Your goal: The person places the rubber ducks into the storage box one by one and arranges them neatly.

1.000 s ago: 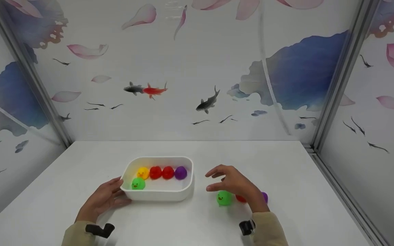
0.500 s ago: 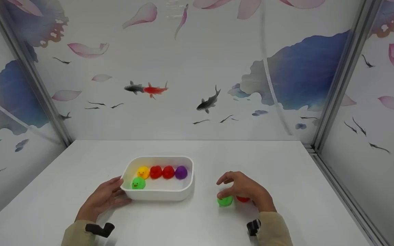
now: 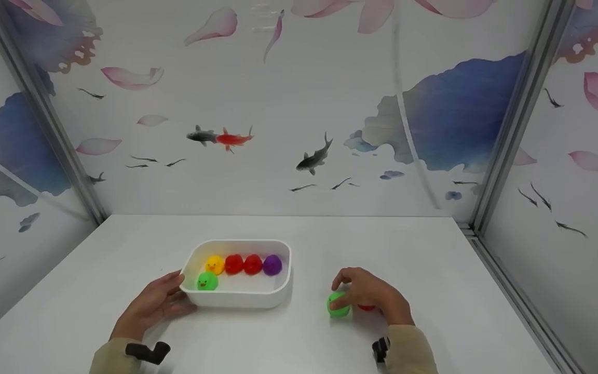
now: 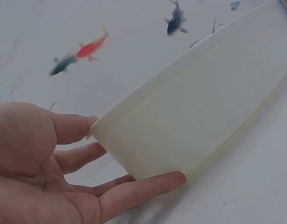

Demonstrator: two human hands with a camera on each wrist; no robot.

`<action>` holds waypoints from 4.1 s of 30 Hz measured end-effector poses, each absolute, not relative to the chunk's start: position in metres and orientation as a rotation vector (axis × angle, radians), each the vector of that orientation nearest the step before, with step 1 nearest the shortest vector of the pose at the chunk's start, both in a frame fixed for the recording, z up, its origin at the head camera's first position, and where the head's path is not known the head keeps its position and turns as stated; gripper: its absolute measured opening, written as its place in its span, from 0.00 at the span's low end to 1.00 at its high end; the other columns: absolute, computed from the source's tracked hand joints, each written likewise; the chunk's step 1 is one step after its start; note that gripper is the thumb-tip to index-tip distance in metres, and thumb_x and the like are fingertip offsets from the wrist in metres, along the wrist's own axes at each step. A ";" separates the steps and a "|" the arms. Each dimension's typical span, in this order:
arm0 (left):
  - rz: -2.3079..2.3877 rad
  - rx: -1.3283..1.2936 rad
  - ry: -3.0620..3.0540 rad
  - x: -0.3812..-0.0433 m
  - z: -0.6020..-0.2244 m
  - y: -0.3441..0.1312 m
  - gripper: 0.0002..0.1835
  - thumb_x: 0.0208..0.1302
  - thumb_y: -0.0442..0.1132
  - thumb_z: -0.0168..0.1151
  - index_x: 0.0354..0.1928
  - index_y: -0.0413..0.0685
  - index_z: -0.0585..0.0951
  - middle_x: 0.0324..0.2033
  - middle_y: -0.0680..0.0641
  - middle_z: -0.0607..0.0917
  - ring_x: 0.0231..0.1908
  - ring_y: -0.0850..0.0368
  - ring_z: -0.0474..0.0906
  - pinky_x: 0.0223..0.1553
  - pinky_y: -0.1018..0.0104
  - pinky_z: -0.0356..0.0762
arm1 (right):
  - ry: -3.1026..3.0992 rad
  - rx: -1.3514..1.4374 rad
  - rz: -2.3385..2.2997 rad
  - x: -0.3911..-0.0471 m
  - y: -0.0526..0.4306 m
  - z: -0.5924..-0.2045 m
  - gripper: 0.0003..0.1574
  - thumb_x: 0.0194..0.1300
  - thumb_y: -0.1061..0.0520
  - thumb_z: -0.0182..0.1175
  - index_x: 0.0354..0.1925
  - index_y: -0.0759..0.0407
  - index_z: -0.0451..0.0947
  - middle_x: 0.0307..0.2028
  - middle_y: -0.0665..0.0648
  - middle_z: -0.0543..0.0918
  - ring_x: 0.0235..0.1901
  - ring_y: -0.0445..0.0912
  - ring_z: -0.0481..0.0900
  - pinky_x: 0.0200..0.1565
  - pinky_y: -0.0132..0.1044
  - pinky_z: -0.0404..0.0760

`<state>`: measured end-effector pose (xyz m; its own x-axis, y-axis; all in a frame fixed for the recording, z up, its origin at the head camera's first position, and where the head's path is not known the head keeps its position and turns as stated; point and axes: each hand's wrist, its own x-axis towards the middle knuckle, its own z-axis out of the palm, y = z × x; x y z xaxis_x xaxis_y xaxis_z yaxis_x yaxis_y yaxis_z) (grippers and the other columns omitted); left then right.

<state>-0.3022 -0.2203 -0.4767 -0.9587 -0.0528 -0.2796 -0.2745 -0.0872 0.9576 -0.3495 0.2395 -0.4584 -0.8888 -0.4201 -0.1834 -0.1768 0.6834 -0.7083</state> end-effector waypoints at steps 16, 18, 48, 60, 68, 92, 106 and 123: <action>2.228 -0.342 1.968 -0.301 -0.479 -0.221 0.30 0.79 0.44 0.48 0.76 0.40 0.58 0.72 0.26 0.63 0.69 0.31 0.66 0.58 0.37 0.78 | 2.655 -0.459 -0.901 -0.342 0.233 -0.454 0.23 0.48 0.47 0.79 0.39 0.50 0.80 0.54 0.52 0.82 0.56 0.54 0.72 0.61 0.61 0.71; 2.241 -0.348 1.958 -0.301 -0.479 -0.221 0.30 0.79 0.44 0.48 0.76 0.40 0.58 0.72 0.26 0.63 0.69 0.31 0.65 0.58 0.37 0.77 | 2.667 -0.470 -0.924 -0.343 0.232 -0.454 0.23 0.48 0.46 0.79 0.40 0.49 0.80 0.56 0.54 0.82 0.59 0.57 0.73 0.62 0.63 0.70; 2.181 -0.400 2.016 -0.302 -0.479 -0.220 0.31 0.79 0.45 0.48 0.77 0.42 0.57 0.72 0.28 0.64 0.68 0.32 0.67 0.55 0.42 0.82 | 2.633 -0.511 -1.423 -0.329 0.186 -0.421 0.26 0.54 0.53 0.77 0.44 0.58 0.75 0.55 0.60 0.81 0.54 0.54 0.81 0.52 0.43 0.87; 2.191 -0.375 1.988 -0.303 -0.479 -0.220 0.31 0.79 0.45 0.48 0.77 0.42 0.57 0.73 0.28 0.62 0.70 0.31 0.65 0.56 0.40 0.81 | 2.613 -0.512 -1.470 -0.332 0.174 -0.413 0.24 0.55 0.52 0.76 0.46 0.57 0.77 0.57 0.59 0.81 0.59 0.58 0.80 0.55 0.47 0.85; 2.203 -0.351 1.979 -0.303 -0.478 -0.221 0.30 0.79 0.45 0.48 0.76 0.40 0.59 0.71 0.27 0.65 0.68 0.33 0.68 0.57 0.39 0.80 | 2.606 -0.533 -1.455 -0.340 0.149 -0.405 0.24 0.54 0.51 0.77 0.47 0.55 0.81 0.54 0.57 0.83 0.60 0.58 0.80 0.56 0.51 0.85; 2.201 -0.354 1.975 -0.305 -0.478 -0.224 0.32 0.79 0.45 0.49 0.77 0.39 0.55 0.73 0.26 0.61 0.70 0.31 0.64 0.57 0.37 0.79 | 2.415 -0.491 -1.521 -0.357 0.075 -0.403 0.20 0.60 0.53 0.73 0.49 0.57 0.82 0.52 0.58 0.84 0.47 0.48 0.85 0.53 0.44 0.87; 2.212 -0.316 1.969 -0.303 -0.477 -0.225 0.32 0.79 0.46 0.49 0.77 0.39 0.56 0.72 0.27 0.63 0.70 0.32 0.66 0.57 0.37 0.79 | 2.406 -0.348 -1.504 -0.362 0.035 -0.411 0.19 0.59 0.50 0.74 0.48 0.53 0.85 0.49 0.56 0.87 0.41 0.52 0.88 0.39 0.33 0.85; 2.205 -0.311 1.977 -0.303 -0.479 -0.223 0.30 0.80 0.45 0.47 0.76 0.38 0.58 0.72 0.26 0.63 0.70 0.31 0.65 0.57 0.36 0.79 | 2.409 -0.225 -1.538 -0.368 0.005 -0.441 0.20 0.56 0.57 0.75 0.47 0.60 0.85 0.47 0.59 0.88 0.41 0.48 0.85 0.51 0.42 0.87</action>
<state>-0.3029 -0.2226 -0.4794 -0.9648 -0.0170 -0.2623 -0.2589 -0.1112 0.9595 -0.3678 0.0050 -0.4410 -0.9503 -0.2751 -0.1457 0.0163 0.4234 -0.9058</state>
